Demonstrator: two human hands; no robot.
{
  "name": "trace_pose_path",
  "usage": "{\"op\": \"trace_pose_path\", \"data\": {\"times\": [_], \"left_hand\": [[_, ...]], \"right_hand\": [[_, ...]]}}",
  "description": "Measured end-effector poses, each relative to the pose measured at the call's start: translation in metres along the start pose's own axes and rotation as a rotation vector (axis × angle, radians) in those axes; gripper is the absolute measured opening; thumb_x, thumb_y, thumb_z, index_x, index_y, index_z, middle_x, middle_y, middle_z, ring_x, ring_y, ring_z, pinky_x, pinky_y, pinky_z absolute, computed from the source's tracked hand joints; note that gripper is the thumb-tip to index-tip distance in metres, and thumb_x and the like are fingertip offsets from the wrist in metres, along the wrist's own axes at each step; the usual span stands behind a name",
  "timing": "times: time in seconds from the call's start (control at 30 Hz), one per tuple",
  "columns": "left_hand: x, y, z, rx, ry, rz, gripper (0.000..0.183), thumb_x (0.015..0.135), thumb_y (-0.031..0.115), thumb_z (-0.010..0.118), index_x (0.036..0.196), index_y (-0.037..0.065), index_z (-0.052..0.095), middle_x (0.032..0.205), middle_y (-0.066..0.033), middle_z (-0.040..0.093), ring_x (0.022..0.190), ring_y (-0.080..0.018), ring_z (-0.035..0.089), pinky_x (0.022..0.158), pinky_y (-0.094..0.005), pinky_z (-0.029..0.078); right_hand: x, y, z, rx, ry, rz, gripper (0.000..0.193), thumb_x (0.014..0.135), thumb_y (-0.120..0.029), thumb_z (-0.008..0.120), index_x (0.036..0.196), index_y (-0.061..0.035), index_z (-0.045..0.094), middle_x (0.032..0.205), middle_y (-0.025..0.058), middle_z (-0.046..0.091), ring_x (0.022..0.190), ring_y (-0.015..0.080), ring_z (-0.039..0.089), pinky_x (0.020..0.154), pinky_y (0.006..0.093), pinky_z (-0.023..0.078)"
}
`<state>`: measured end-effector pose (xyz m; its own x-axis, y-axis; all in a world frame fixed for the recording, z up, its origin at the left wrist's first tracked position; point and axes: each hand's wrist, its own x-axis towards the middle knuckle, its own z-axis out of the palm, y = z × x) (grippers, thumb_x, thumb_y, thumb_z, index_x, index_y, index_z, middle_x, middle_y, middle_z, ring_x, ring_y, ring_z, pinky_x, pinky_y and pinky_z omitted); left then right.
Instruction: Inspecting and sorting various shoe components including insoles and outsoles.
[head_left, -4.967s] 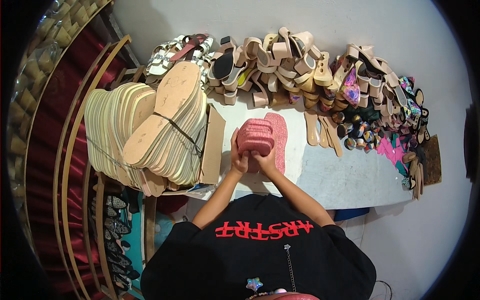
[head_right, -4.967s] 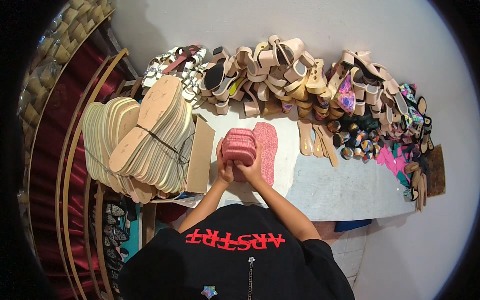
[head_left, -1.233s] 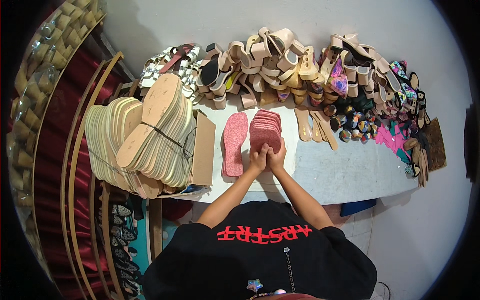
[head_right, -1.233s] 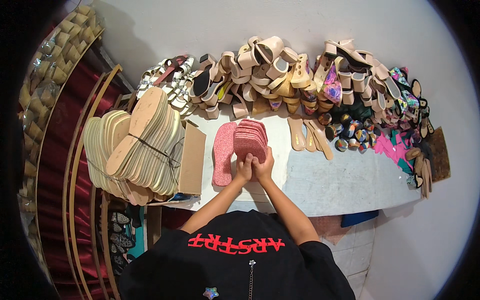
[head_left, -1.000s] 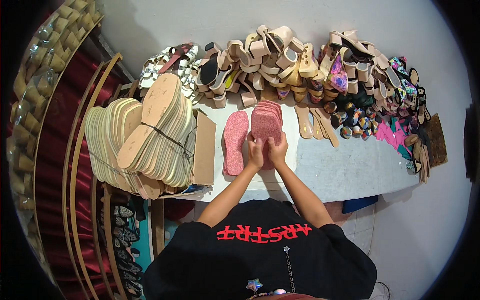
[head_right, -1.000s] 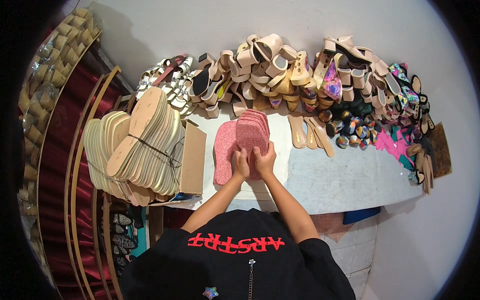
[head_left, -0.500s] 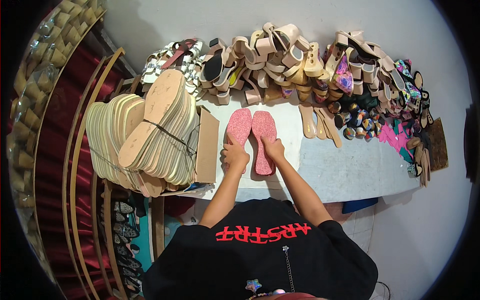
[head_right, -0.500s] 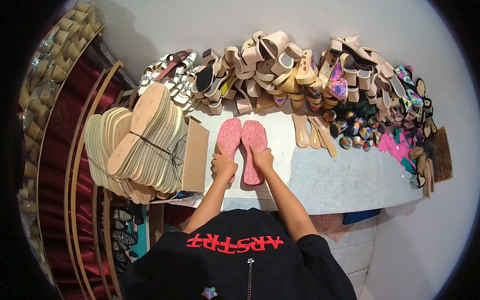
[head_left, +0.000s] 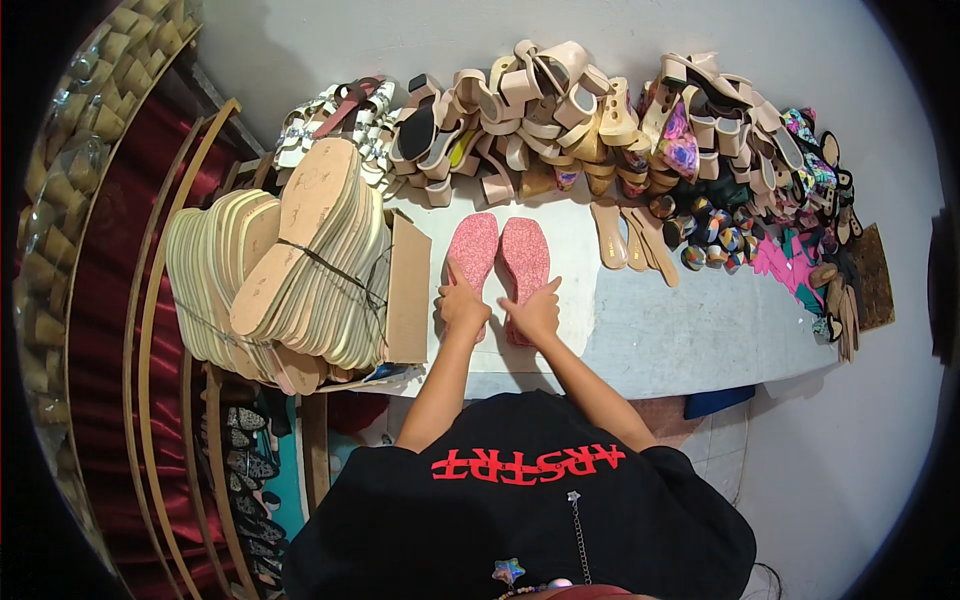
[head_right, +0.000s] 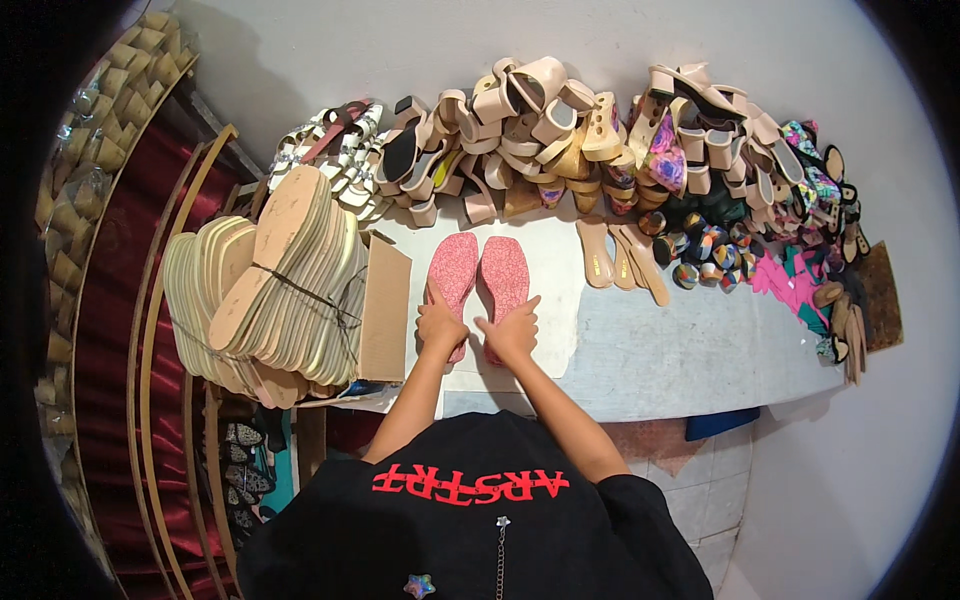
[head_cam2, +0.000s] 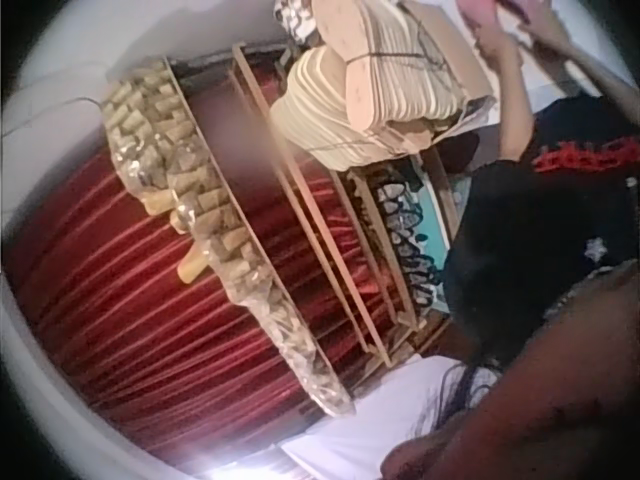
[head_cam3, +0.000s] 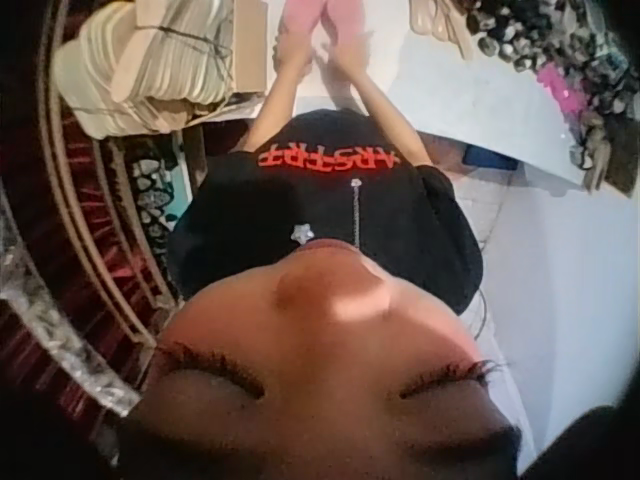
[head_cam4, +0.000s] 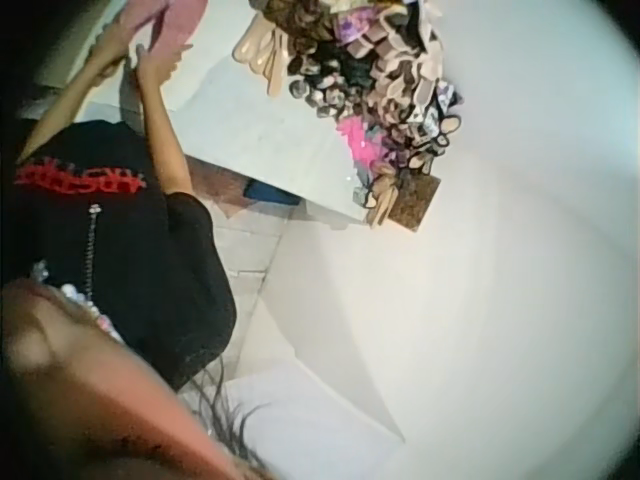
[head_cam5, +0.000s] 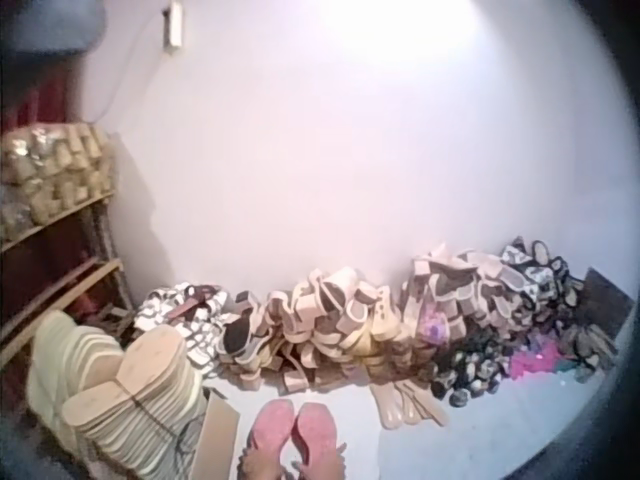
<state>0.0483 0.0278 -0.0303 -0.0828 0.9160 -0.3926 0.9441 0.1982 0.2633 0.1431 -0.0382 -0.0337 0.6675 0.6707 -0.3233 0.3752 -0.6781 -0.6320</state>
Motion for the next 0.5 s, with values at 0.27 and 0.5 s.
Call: {"op": "trace_pose_path", "data": {"times": [0.27,0.5], "left_hand": [[0.001,0.002,-0.001,0.019,-0.008,0.019,0.114,0.055,0.012,0.074,0.136,0.020,-0.006,0.113,-0.0277,0.041,0.098,-0.0390,0.050,0.080,-0.0423,0.045],[-0.004,0.000,-0.005,-0.004,0.009,0.066,0.113,0.055,0.011,0.073,0.136,0.019,-0.006,0.110,-0.0280,0.041,0.092,-0.0358,0.054,0.075,-0.0381,0.048]], "right_hand": [[0.003,-0.006,0.010,-0.281,-0.006,-0.016,0.114,0.055,-0.022,0.077,0.133,0.0021,-0.002,0.106,0.0254,0.043,0.094,0.0378,0.050,0.074,0.0428,0.047],[0.005,-0.012,0.009,-0.374,-0.043,0.060,0.118,0.054,-0.022,0.077,0.134,-0.0026,-0.007,0.103,0.0232,0.045,0.086,0.0338,0.055,0.070,0.0399,0.049]]}}
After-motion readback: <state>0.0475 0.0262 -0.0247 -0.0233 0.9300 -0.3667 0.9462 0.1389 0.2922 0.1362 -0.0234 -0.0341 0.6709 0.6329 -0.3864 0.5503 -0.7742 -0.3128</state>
